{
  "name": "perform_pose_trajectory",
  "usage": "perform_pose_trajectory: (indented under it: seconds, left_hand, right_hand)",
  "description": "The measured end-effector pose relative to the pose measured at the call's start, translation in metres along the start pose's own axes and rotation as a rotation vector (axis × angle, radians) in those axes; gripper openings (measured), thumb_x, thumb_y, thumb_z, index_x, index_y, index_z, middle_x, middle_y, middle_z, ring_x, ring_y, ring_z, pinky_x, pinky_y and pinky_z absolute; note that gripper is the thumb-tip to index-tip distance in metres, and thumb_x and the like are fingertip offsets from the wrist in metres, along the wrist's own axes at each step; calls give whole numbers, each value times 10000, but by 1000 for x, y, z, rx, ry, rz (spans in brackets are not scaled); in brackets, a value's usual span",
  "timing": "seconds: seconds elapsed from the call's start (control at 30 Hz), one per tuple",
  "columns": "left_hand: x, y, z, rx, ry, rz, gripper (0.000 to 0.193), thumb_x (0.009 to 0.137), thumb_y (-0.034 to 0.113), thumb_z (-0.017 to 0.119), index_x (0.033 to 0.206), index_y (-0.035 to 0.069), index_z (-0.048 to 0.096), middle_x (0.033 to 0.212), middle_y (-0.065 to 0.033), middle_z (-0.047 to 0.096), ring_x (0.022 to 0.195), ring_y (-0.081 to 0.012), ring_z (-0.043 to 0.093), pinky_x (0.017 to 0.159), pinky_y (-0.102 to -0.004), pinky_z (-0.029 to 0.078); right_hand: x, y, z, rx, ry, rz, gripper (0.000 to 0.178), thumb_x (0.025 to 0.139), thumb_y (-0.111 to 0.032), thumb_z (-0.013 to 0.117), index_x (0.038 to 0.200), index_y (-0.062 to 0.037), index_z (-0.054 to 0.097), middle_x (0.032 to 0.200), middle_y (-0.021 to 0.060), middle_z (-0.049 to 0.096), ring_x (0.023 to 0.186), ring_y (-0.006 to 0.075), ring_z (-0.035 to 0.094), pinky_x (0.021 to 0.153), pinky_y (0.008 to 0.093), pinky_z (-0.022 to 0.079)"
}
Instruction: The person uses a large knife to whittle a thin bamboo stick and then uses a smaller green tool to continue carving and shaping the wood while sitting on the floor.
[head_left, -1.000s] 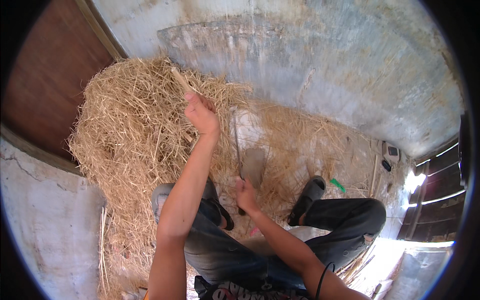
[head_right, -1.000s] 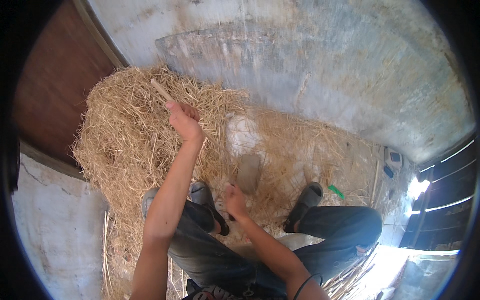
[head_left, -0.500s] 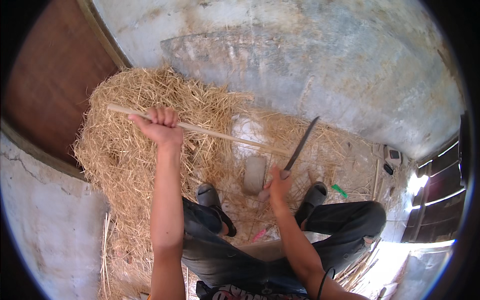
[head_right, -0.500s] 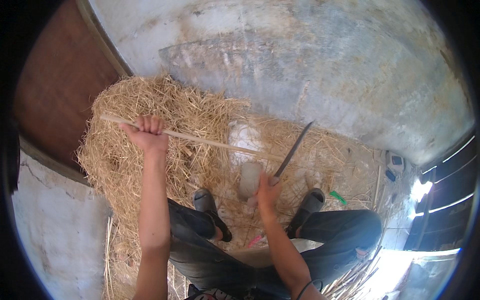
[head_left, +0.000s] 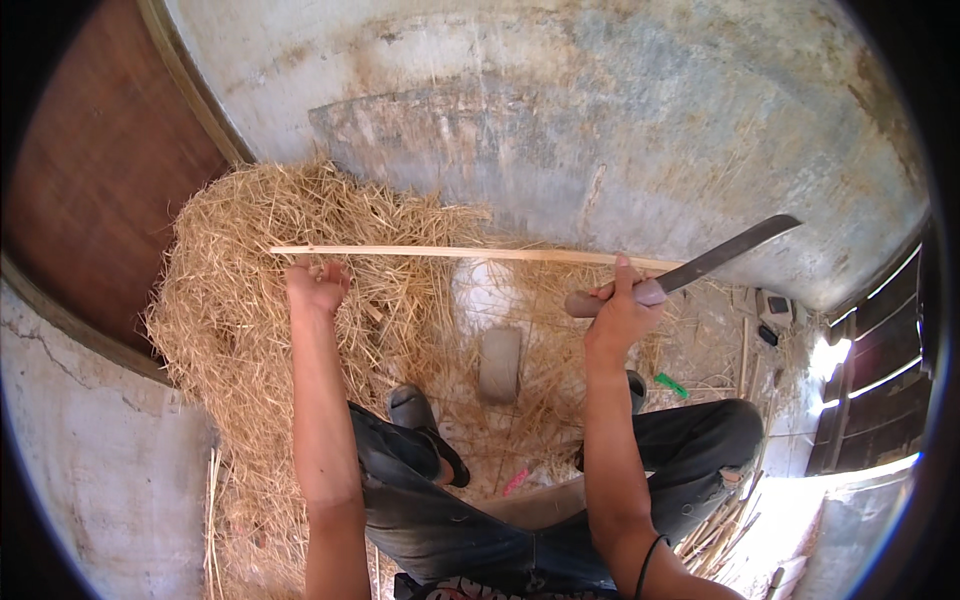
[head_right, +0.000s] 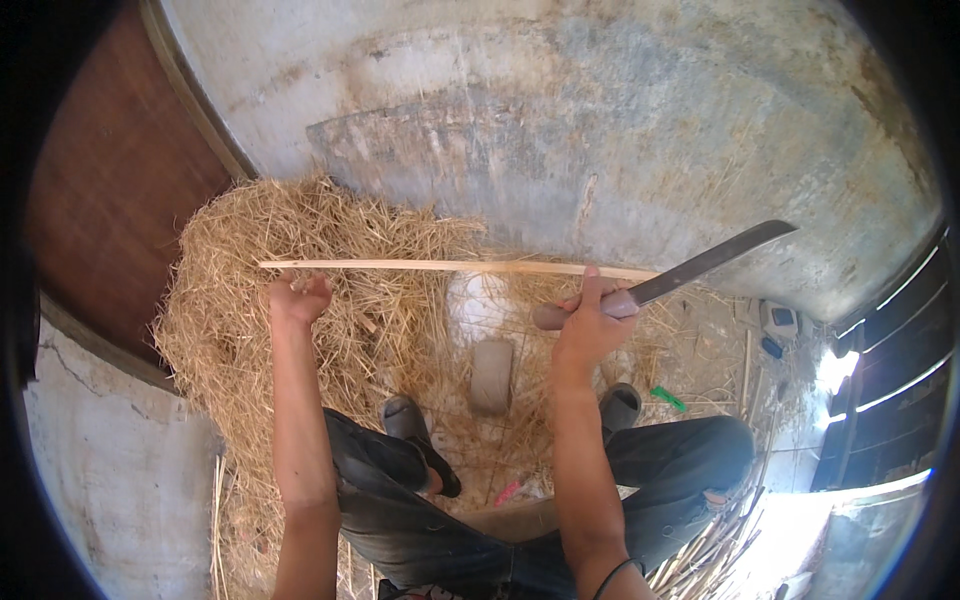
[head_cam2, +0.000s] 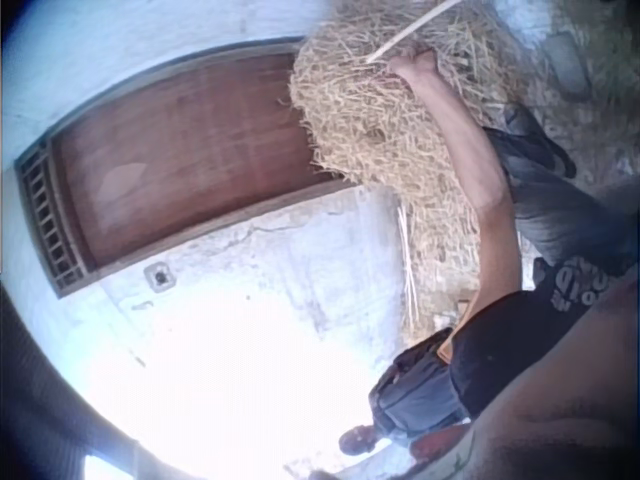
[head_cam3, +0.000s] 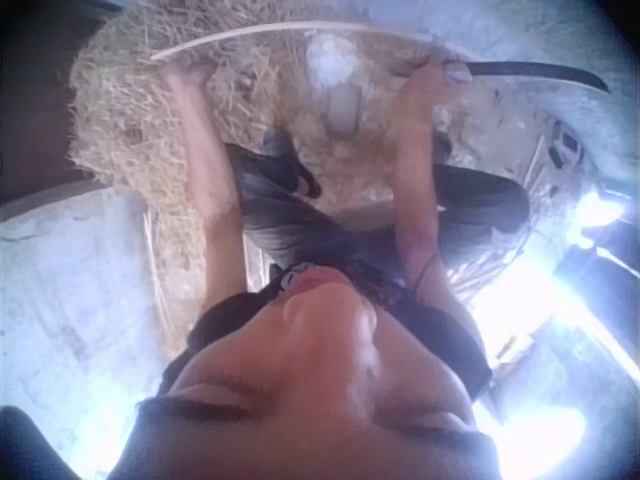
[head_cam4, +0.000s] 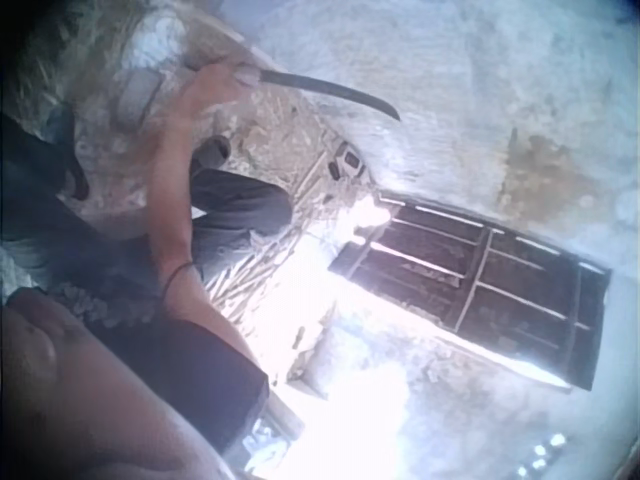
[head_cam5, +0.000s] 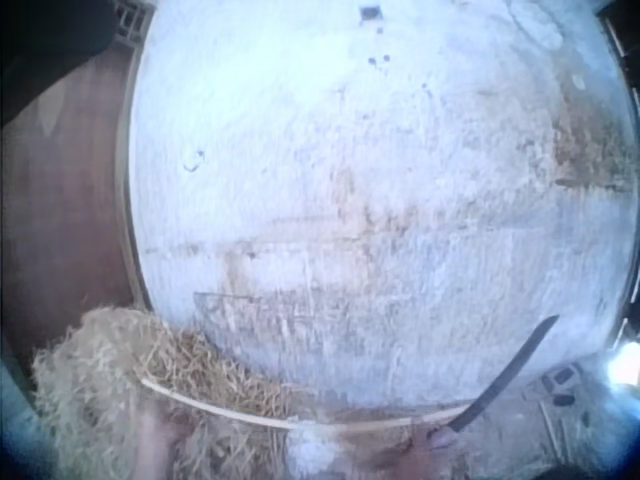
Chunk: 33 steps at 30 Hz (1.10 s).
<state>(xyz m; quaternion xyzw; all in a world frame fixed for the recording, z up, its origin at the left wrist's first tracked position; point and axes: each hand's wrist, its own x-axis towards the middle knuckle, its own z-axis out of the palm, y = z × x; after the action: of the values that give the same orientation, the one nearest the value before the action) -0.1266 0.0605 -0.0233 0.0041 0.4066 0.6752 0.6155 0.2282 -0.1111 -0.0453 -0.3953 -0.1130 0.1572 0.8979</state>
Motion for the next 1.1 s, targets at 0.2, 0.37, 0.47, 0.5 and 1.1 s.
perform_pose_trajectory:
  seconds: [0.2,0.37,0.47,0.5,1.1]
  left_hand:
    - [-42,-45,20,1049,239,1144,383,1025,217,552,1384,83,568,1624,-161,258,1475,-334,273,1172,-520,309]
    - [-118,-103,38,1067,-1157,817,366,1035,244,588,1369,96,610,1274,-97,666,1118,-215,644,953,-385,531]
    - [-139,-122,42,1030,-1350,442,366,1052,210,558,1372,35,591,1188,-116,697,1012,-185,683,881,-351,563]
    - [-140,-123,43,978,-1376,275,367,1057,201,547,1372,15,585,1163,-120,705,980,-176,695,860,-341,572]
    - [-100,-115,37,797,-1127,524,248,1040,80,545,1268,-17,542,1122,-147,705,1072,-213,687,912,-328,548]
  right_hand:
    - [-1,-44,20,-86,-228,-135,372,896,11,726,1151,-7,456,851,108,684,556,83,585,457,240,504]
    - [-24,-57,42,-164,-548,-2,326,896,33,711,1125,-19,485,1021,185,726,569,94,629,447,225,484]
    - [-38,-57,57,-196,-692,-21,281,897,31,708,1090,-22,510,1093,191,728,542,86,619,432,230,466]
    - [-41,-59,59,-239,-741,-22,270,897,32,706,1084,-22,517,1108,184,728,534,81,613,427,231,459]
    - [-77,-65,10,-510,-669,315,271,864,28,709,1079,14,544,1045,115,739,466,82,563,420,259,439]
